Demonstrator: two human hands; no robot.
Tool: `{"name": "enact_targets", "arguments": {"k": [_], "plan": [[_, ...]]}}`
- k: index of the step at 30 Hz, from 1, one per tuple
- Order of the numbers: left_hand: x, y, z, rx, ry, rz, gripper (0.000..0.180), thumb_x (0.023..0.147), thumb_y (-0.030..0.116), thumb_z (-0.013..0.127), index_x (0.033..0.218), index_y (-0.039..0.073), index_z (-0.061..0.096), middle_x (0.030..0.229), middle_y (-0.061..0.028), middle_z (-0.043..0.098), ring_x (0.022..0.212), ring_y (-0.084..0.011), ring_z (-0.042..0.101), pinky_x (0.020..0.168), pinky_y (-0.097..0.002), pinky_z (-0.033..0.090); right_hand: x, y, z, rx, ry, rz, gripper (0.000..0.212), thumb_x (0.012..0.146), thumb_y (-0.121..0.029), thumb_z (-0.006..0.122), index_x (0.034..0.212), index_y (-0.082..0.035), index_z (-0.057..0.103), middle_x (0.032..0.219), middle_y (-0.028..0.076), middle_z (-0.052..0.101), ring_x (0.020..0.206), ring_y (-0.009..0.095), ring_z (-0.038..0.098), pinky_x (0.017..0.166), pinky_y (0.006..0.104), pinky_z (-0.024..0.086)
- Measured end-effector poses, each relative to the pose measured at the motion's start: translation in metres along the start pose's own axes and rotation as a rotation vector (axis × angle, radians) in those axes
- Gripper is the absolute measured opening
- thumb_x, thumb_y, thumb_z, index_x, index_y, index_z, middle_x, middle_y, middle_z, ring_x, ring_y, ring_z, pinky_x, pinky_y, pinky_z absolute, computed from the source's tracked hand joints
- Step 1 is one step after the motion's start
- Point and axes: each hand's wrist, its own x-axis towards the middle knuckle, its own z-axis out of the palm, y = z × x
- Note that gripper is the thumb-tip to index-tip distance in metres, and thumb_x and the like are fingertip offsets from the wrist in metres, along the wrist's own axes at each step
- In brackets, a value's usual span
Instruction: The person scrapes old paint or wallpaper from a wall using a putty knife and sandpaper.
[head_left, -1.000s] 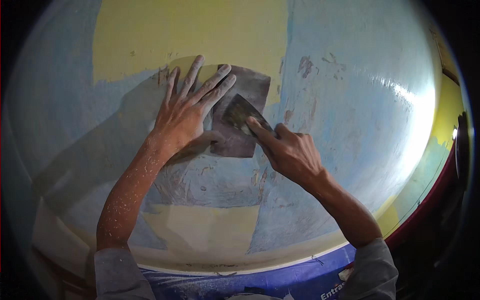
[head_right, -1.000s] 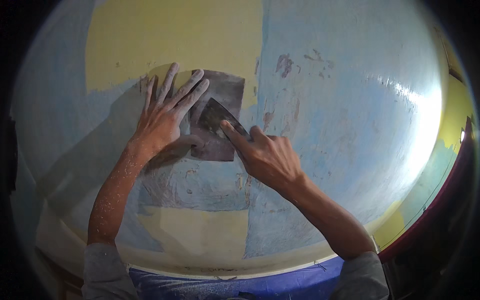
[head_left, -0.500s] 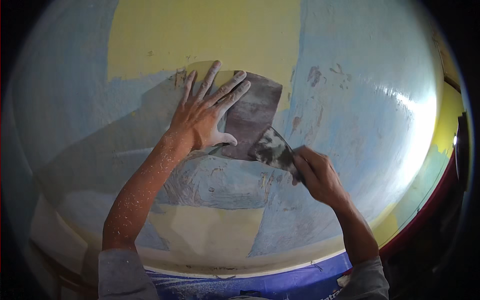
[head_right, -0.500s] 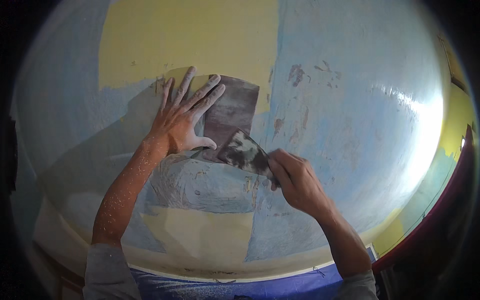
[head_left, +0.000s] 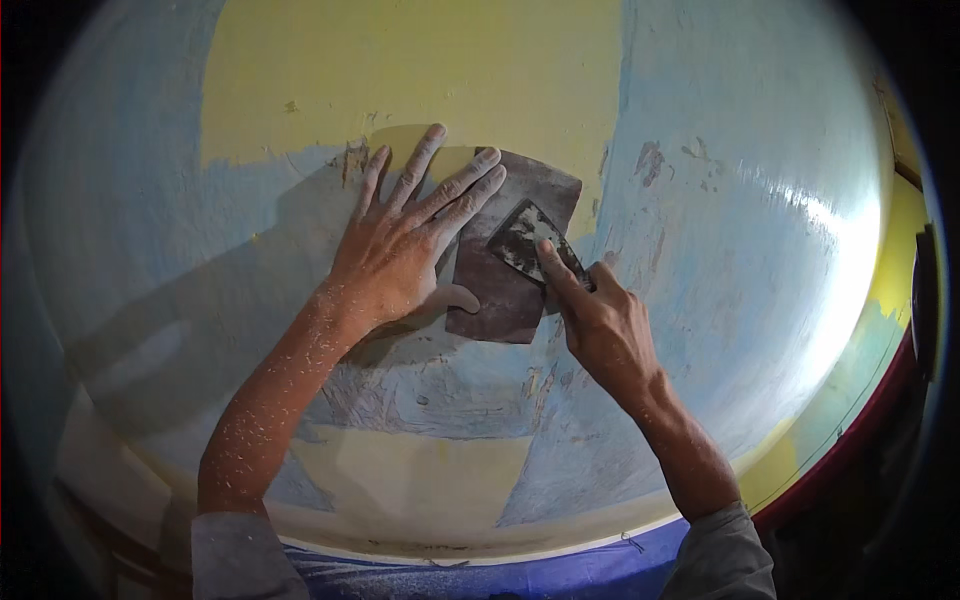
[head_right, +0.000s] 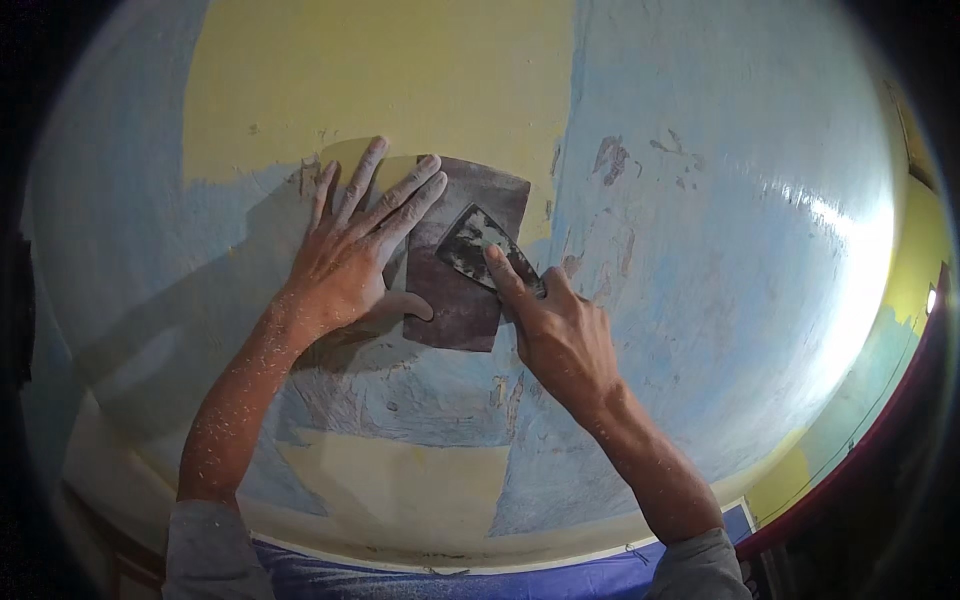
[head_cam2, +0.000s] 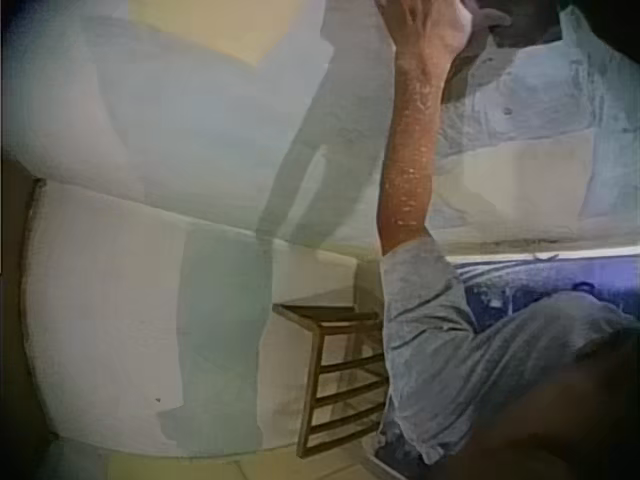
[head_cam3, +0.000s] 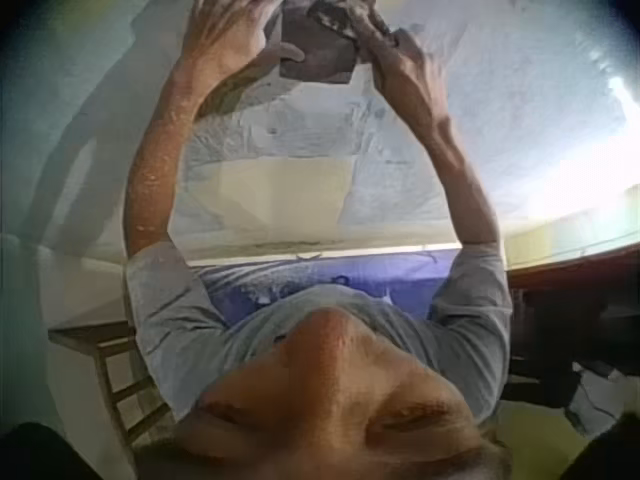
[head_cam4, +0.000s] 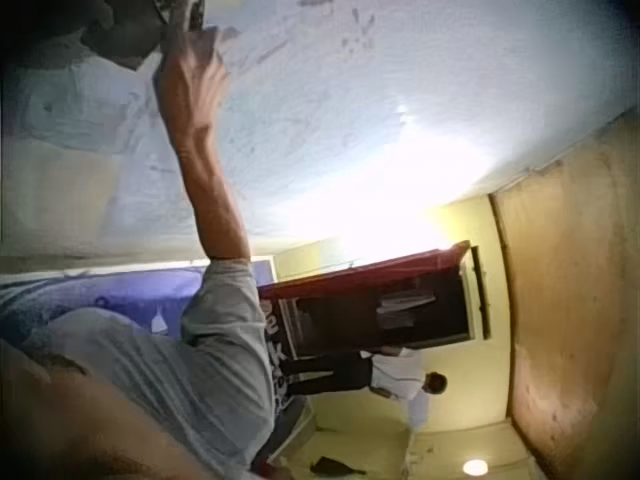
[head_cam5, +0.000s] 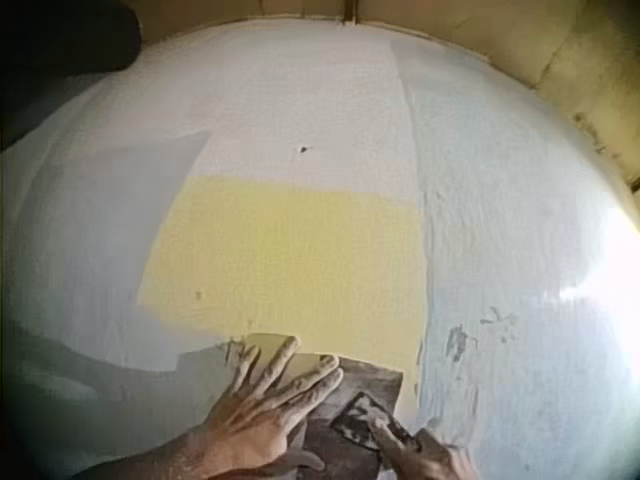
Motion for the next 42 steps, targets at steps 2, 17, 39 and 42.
{"name": "enact_targets", "arguments": {"k": [2, 17, 39, 42], "plan": [[0.002, -0.001, -0.015, -0.076, -0.04, -0.007, 0.126, 0.054, 0.073, 0.077, 0.159, 0.031, 0.021, 0.166, 0.008, 0.019, 0.154, -0.0291, 0.008, 0.122, -0.0648, 0.007, -0.009, 0.003, 0.0, -0.021, -0.048, 0.022, 0.061, 0.092, -0.009, 0.064, 0.149, -0.024, 0.048, 0.085, 0.015, 0.057, 0.056, 0.026, 0.06, 0.046, 0.0407, 0.049], [-0.001, 0.005, -0.029, -0.161, -0.121, -0.047, 0.133, 0.048, 0.062, 0.087, 0.159, 0.029, 0.021, 0.166, 0.0086, 0.019, 0.154, -0.0289, 0.008, 0.122, -0.0645, 0.008, -0.012, -0.006, 0.005, 0.013, -0.076, -0.014, 0.062, 0.092, -0.01, 0.062, 0.15, -0.021, 0.045, 0.081, 0.017, 0.059, 0.051, 0.026, 0.057, 0.044, 0.0406, 0.048], [0.006, 0.006, -0.023, -0.144, -0.107, -0.031, 0.137, 0.05, 0.064, 0.086, 0.161, 0.03, 0.012, 0.167, 0.0082, 0.013, 0.155, -0.028, 0.003, 0.124, -0.0626, 0.005, -0.084, -0.025, -0.014, 0.271, -0.12, 0.328, 0.058, 0.095, -0.016, 0.062, 0.149, -0.028, 0.047, 0.068, 0.016, 0.058, 0.049, 0.029, 0.057, 0.048, 0.0421, 0.048], [-0.003, 0.001, -0.026, -0.132, -0.093, -0.034, 0.137, 0.049, 0.064, 0.086, 0.16, 0.03, 0.014, 0.167, 0.0084, 0.014, 0.155, -0.0286, 0.003, 0.123, -0.0627, 0.006, -0.023, -0.038, -0.012, 0.205, 0.018, 0.203, 0.059, 0.094, -0.014, 0.062, 0.149, -0.026, 0.047, 0.068, 0.016, 0.058, 0.051, 0.03, 0.059, 0.048, 0.0429, 0.048]]}}
